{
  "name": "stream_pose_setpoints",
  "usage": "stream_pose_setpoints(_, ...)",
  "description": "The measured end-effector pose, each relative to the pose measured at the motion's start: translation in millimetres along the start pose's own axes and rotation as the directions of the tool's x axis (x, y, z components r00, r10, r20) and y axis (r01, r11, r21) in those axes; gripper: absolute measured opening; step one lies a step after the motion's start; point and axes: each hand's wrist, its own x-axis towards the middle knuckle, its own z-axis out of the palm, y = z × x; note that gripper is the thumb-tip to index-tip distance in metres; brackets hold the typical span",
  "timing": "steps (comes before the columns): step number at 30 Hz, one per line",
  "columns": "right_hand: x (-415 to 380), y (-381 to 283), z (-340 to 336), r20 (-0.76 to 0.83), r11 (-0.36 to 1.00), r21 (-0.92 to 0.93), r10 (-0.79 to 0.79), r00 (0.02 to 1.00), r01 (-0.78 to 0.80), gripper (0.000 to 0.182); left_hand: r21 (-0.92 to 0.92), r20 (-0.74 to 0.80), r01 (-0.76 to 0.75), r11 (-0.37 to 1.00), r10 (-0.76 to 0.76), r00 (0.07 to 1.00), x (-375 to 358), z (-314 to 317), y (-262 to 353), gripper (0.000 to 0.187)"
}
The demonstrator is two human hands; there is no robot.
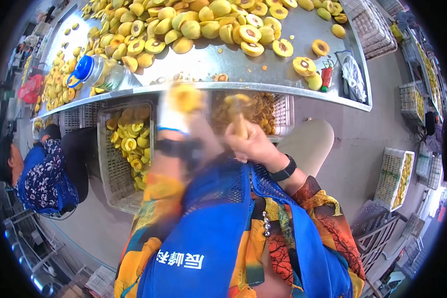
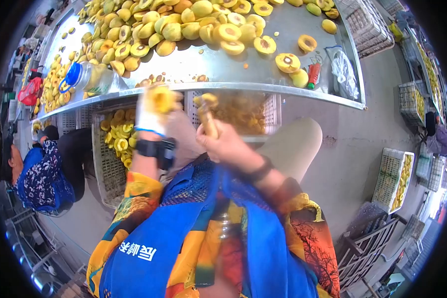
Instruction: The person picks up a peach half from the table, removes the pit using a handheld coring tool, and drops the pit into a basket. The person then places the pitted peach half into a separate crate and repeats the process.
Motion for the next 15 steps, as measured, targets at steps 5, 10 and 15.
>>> stream_pose_setpoints(5, 13.8, 44.2, -51.7, -0.219, 0.599, -0.794, -0.121, 0.968, -0.105, 0.023, 0.881, -0.286, -0.095, 0.463, 0.682, 0.673, -38.9, -84.6, 98.9, 0.04)
stream_pose_setpoints(10, 7.9, 26.8, -57.7, -0.275, 0.515, -0.841, -0.147, 0.95, -0.164, 0.04, 0.985, 0.171, -0.128, -0.113, 0.697, 0.697, -13.4, -13.2, 98.7, 0.041)
stream_pose_setpoints(15, -21.7, -0.5, -58.7, -0.367, 0.507, -0.857, -0.466, 0.805, -0.097, 0.046, 0.683, 0.726, -0.71, -0.175, 0.05, 0.686, 79.6, 135.7, -20.4, 0.048)
